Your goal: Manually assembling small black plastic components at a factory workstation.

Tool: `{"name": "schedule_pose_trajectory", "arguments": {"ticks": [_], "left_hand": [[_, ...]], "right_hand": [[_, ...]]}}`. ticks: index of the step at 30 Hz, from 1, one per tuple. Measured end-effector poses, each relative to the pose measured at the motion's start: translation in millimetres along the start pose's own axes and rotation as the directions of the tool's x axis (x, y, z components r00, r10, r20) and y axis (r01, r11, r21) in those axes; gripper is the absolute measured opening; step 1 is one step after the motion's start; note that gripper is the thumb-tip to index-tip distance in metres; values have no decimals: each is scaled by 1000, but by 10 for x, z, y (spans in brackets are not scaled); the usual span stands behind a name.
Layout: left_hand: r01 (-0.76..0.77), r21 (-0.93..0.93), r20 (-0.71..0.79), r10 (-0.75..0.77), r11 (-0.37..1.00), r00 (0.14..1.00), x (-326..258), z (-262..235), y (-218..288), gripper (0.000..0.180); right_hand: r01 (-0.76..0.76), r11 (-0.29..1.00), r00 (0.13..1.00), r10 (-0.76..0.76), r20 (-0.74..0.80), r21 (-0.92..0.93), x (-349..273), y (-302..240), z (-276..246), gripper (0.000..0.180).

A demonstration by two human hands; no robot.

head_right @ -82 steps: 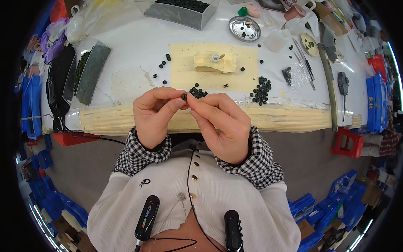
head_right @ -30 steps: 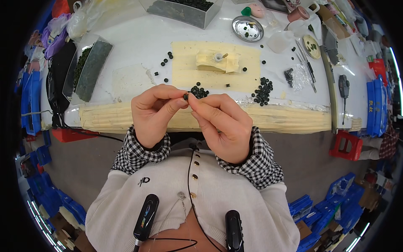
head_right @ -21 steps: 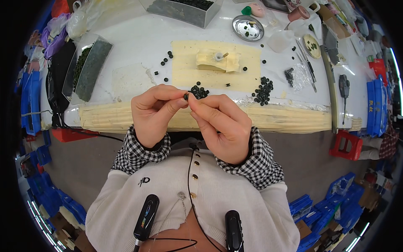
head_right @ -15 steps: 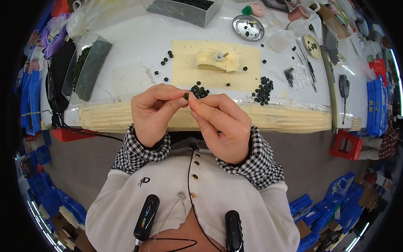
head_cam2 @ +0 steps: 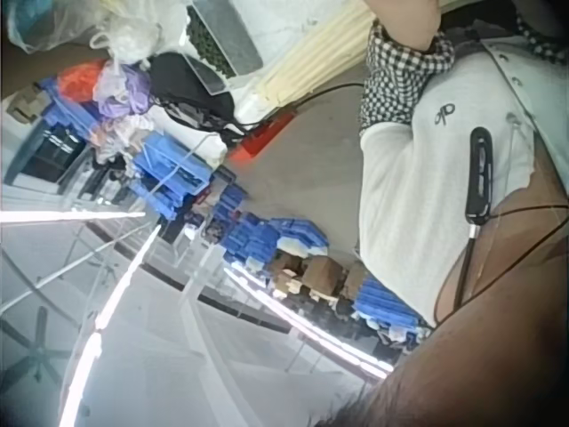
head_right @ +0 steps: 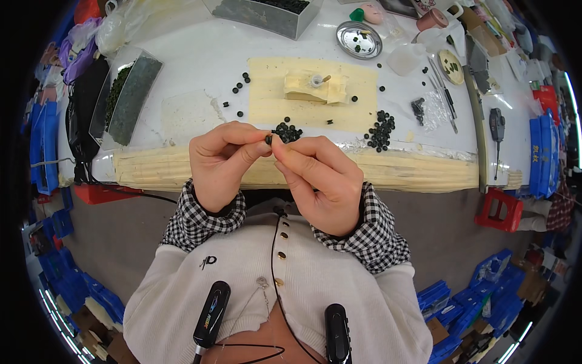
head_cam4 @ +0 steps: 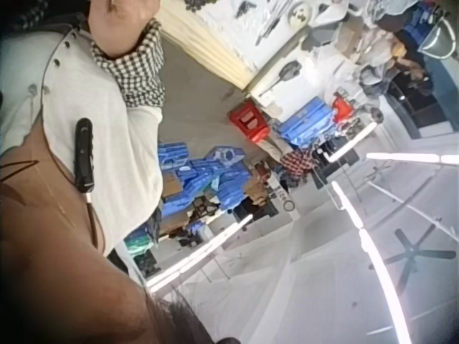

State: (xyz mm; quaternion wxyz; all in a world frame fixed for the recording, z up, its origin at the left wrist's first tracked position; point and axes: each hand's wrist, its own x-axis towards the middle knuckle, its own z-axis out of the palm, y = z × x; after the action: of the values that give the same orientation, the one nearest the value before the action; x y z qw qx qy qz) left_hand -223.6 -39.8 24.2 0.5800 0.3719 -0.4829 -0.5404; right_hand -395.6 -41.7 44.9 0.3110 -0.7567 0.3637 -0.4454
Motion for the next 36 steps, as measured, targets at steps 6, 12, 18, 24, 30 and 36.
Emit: {"name": "schedule_pose_trajectory", "arguments": {"ticks": [6, 12, 18, 24, 30, 36], "left_hand": [[2, -21, 1, -2, 1000, 1000, -6, 1, 0, 14], [9, -31, 6, -9, 999, 1000, -2, -4, 0, 14], [26, -44, 2, -26, 999, 1000, 3, 4, 14, 14], [39, -70, -6, -40, 997, 999, -3, 9, 28, 14], [37, -77, 9, -36, 996, 999, 3, 3, 41, 14], [35, -39, 9, -34, 999, 999, 3, 4, 53, 14]], "right_hand": [[4, 1000, 1000, -4, -8, -3, -5, 5, 9, 31], [5, 1000, 1000, -5, -5, 5, -1, 14, 9, 32], [-9, 1000, 1000, 10, -20, 27, 4, 15, 9, 33], [10, 1000, 1000, -10, -19, 12, 12, 26, 6, 33], [11, 1000, 1000, -11, -5, 0, 31, -2, -6, 33], [50, 999, 999, -50, -6, -14, 31, 24, -6, 31]]}}
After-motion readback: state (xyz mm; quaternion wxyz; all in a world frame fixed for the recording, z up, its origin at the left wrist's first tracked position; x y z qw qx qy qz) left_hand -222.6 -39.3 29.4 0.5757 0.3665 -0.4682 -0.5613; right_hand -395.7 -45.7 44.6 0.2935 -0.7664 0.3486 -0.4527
